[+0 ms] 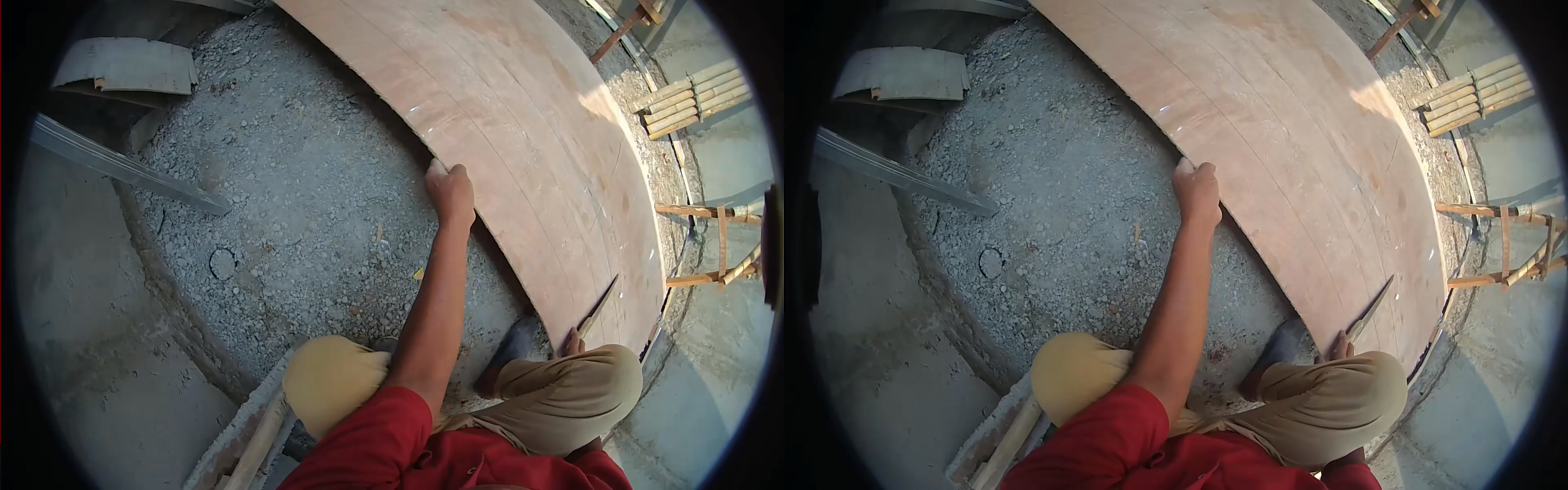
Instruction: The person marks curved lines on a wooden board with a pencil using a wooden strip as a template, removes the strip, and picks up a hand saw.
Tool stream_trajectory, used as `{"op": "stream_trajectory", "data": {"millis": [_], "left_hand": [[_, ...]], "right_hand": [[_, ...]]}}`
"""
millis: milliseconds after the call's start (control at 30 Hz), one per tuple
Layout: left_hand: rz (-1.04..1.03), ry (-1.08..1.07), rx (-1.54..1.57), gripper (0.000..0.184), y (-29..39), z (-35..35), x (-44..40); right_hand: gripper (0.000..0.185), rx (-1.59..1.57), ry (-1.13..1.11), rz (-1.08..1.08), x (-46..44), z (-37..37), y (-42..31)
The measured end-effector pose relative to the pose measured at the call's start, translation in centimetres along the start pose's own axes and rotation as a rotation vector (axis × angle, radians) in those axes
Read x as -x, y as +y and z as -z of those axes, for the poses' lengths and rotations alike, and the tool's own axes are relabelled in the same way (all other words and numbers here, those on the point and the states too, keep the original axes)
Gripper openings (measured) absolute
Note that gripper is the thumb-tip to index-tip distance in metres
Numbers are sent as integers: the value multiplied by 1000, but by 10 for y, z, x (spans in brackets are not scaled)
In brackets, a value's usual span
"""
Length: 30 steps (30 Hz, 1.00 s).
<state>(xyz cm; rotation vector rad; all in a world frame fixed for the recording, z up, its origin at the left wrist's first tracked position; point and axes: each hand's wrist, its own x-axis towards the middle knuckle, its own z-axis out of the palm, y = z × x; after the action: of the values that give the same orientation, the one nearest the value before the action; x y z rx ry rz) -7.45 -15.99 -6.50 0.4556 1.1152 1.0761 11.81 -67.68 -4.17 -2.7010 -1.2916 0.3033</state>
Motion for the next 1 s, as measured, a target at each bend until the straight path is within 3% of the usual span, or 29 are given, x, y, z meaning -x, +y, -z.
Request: {"op": "stream_trajectory", "data": {"millis": [167,267,367,433,700,1000], "left_hand": [[-41,-25,80,26,-17,7,-4],[-75,-28,43,30,-18,5,-4],[-56,-30,-46,35,-20,8,-3],[-49,-13,-80,38,-22,12,-1],[-138,83,-185,46,-20,37,50],[137,117,-97,40,-23,24,8]], "right_hand": [[97,273,-96,-131,-18,-5,-7],[96,312,100,69,-17,-31,13],[81,673,317,72,-15,-57,18],[78,732,363,31,-7,-57,23],[65,176,5,-263,2,-14,22],[52,-88,-128,-464,-29,26,14]]}}
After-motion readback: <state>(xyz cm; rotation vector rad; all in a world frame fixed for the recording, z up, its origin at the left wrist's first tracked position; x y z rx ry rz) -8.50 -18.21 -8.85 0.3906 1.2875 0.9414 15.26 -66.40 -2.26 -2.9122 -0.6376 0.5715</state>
